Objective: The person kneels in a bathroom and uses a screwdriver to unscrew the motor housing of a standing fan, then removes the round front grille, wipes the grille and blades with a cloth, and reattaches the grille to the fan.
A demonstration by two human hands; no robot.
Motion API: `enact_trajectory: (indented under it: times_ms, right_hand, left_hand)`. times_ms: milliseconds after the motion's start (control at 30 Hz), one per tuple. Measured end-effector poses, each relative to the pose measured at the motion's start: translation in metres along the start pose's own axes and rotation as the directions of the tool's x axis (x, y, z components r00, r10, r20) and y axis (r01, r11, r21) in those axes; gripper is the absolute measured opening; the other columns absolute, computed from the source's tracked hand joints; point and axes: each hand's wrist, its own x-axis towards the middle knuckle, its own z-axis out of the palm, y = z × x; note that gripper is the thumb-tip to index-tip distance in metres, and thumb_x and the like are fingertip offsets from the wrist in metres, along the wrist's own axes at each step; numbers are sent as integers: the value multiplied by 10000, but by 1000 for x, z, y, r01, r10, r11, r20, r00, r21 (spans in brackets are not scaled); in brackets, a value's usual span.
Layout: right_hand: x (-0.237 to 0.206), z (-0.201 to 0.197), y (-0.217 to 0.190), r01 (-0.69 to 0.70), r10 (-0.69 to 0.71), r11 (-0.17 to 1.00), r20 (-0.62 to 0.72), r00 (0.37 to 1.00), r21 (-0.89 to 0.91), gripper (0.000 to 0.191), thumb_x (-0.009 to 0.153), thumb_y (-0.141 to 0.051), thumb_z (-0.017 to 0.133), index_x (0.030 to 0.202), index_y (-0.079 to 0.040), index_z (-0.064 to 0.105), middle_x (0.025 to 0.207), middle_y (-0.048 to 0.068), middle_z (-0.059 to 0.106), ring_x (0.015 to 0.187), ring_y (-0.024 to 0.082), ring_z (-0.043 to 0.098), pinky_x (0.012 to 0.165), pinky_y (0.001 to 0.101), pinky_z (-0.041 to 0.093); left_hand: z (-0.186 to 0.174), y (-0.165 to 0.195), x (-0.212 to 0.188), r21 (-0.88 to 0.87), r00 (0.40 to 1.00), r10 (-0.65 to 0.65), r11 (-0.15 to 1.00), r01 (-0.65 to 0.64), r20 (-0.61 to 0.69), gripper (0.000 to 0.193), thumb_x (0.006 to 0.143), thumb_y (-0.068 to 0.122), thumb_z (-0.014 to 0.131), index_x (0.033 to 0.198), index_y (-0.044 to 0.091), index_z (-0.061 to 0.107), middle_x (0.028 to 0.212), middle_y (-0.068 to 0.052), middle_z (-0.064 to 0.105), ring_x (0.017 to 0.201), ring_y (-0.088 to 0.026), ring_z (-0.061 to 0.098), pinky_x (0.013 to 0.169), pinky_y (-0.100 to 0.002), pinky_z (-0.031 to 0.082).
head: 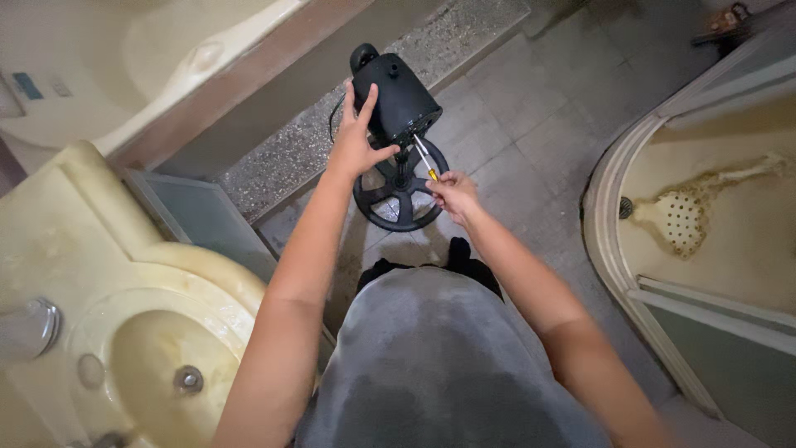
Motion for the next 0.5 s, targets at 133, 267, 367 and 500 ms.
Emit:
enact_trajectory:
  times_ms: [133, 267, 367, 500]
  right_hand:
    - [2, -7, 4, 19, -20, 999, 17, 1000, 44, 188, 958, -125, 752, 1028, 2, 632, 791, 38, 651, 621, 93, 598, 489, 223, 433]
    - [-4, -8, -5, -93, 93, 996, -9, 996, 9, 208, 1005, -261, 605, 1058, -63, 638, 852, 36, 715, 647, 86, 626, 505, 216, 471]
    - [-9, -7, -12, -167, 166, 985, 29, 986, 44, 267, 1011, -308, 523, 1046, -73, 646, 863, 61, 744, 645, 101, 635, 509, 228, 495]
    - [-6, -6, -7, -136, 132, 985, 47, 990, 104, 83, 969, -143, 643, 1005, -79, 605, 809, 51, 680, 622, 124, 652, 508, 240, 500]
  left_hand:
    - [1, 1, -2, -14, 999, -28, 999, 28, 22, 1340, 553, 265, 1039, 1631, 320, 245, 1678, -313, 45, 1496, -506, 309, 1196, -477, 397]
    - [2, 3, -3, 12, 999, -49, 999, 49, 20, 1356, 538, 275, 1044, 1628, 321, 239, 1676, -300, 48, 1495, -506, 310, 1193, -480, 396]
    - [3, 5, -3, 9, 999, -47, 999, 47, 21, 1354, 544, 276, 1045, 1628, 325, 235, 1679, -297, 47, 1493, -505, 317, 1182, -483, 407]
    - [3, 8, -4, 1, 998, -53, 999, 53, 26, 1348, 543, 266, 1036, 1626, 335, 236, 1687, -299, 43, 1486, -491, 340, 1179, -480, 422]
